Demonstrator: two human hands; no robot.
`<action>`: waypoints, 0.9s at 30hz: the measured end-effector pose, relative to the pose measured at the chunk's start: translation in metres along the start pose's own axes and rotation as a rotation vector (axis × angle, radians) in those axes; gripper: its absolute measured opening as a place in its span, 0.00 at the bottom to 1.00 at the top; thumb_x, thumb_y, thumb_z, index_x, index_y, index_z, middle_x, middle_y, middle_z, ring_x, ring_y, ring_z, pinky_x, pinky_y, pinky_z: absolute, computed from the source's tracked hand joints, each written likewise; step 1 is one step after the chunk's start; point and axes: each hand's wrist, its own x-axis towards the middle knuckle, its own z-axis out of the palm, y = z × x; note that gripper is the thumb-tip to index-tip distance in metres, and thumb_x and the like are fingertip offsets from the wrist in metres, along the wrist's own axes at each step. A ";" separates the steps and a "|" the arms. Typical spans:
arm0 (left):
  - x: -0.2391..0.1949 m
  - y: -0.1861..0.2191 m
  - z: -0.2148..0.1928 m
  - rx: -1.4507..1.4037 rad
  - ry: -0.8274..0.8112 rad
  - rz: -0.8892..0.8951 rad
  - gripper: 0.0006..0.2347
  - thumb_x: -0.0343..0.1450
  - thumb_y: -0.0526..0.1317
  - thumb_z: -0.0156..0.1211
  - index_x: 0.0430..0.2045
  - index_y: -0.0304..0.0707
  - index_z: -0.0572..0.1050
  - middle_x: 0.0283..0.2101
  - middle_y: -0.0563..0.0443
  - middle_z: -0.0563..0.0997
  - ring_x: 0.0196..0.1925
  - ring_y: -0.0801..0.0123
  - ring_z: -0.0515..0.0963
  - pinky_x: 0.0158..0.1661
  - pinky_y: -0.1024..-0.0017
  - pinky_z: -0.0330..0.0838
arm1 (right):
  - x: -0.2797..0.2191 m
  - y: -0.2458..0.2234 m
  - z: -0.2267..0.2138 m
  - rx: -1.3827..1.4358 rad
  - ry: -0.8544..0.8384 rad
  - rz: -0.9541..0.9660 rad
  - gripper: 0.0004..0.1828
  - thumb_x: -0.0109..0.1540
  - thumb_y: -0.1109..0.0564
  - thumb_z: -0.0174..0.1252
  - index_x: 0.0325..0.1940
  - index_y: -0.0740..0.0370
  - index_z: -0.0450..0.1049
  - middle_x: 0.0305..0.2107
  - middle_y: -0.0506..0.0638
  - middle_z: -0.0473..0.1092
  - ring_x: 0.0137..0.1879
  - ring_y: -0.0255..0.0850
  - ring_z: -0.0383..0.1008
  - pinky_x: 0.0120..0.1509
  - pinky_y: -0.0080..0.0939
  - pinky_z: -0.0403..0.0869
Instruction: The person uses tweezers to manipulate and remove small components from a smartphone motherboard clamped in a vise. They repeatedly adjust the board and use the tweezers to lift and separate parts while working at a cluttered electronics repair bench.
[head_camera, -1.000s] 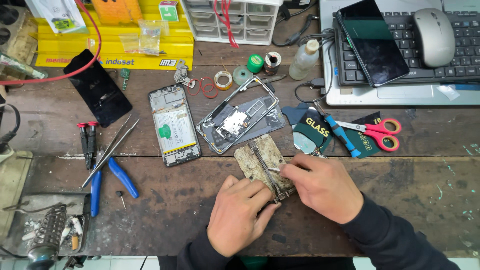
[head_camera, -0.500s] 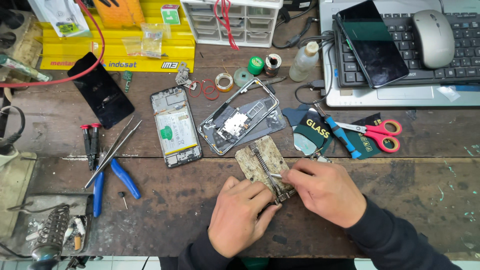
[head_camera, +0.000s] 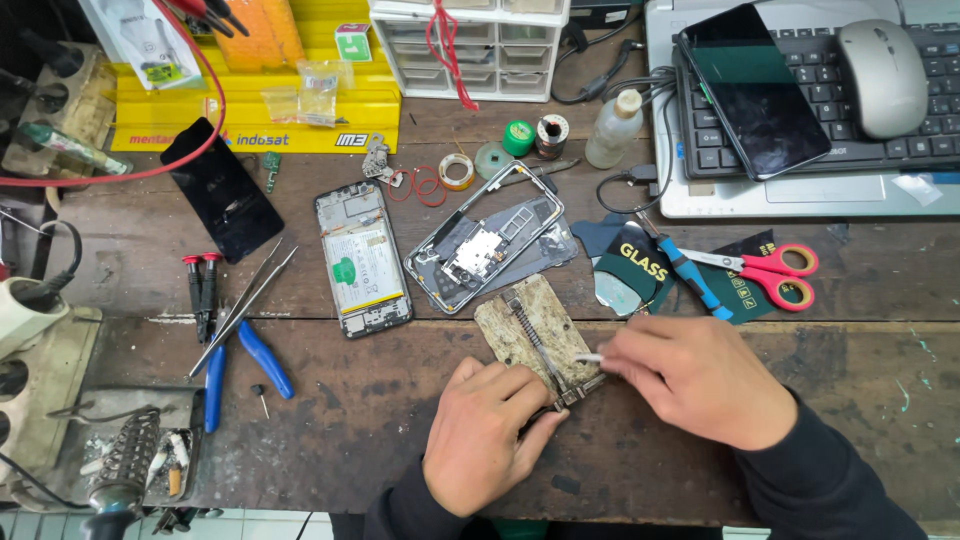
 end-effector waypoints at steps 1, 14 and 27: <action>0.000 0.000 0.000 -0.004 -0.003 -0.002 0.12 0.75 0.43 0.62 0.23 0.42 0.69 0.28 0.53 0.71 0.30 0.56 0.72 0.34 0.62 0.57 | 0.000 -0.001 0.000 0.001 -0.003 0.004 0.09 0.64 0.51 0.60 0.31 0.51 0.72 0.24 0.40 0.71 0.27 0.44 0.72 0.25 0.48 0.66; 0.001 -0.001 0.000 0.002 -0.001 0.016 0.10 0.75 0.42 0.61 0.25 0.42 0.70 0.28 0.54 0.71 0.31 0.57 0.71 0.33 0.62 0.56 | 0.005 -0.024 0.019 -0.096 -0.011 0.011 0.03 0.63 0.57 0.55 0.35 0.51 0.68 0.28 0.45 0.66 0.23 0.53 0.67 0.19 0.55 0.62; -0.002 -0.001 0.002 0.011 0.003 0.012 0.09 0.74 0.43 0.62 0.26 0.43 0.71 0.29 0.53 0.72 0.32 0.55 0.72 0.34 0.60 0.57 | 0.015 -0.007 0.005 -0.001 -0.130 -0.163 0.05 0.62 0.58 0.54 0.33 0.49 0.72 0.24 0.45 0.67 0.25 0.51 0.70 0.22 0.54 0.62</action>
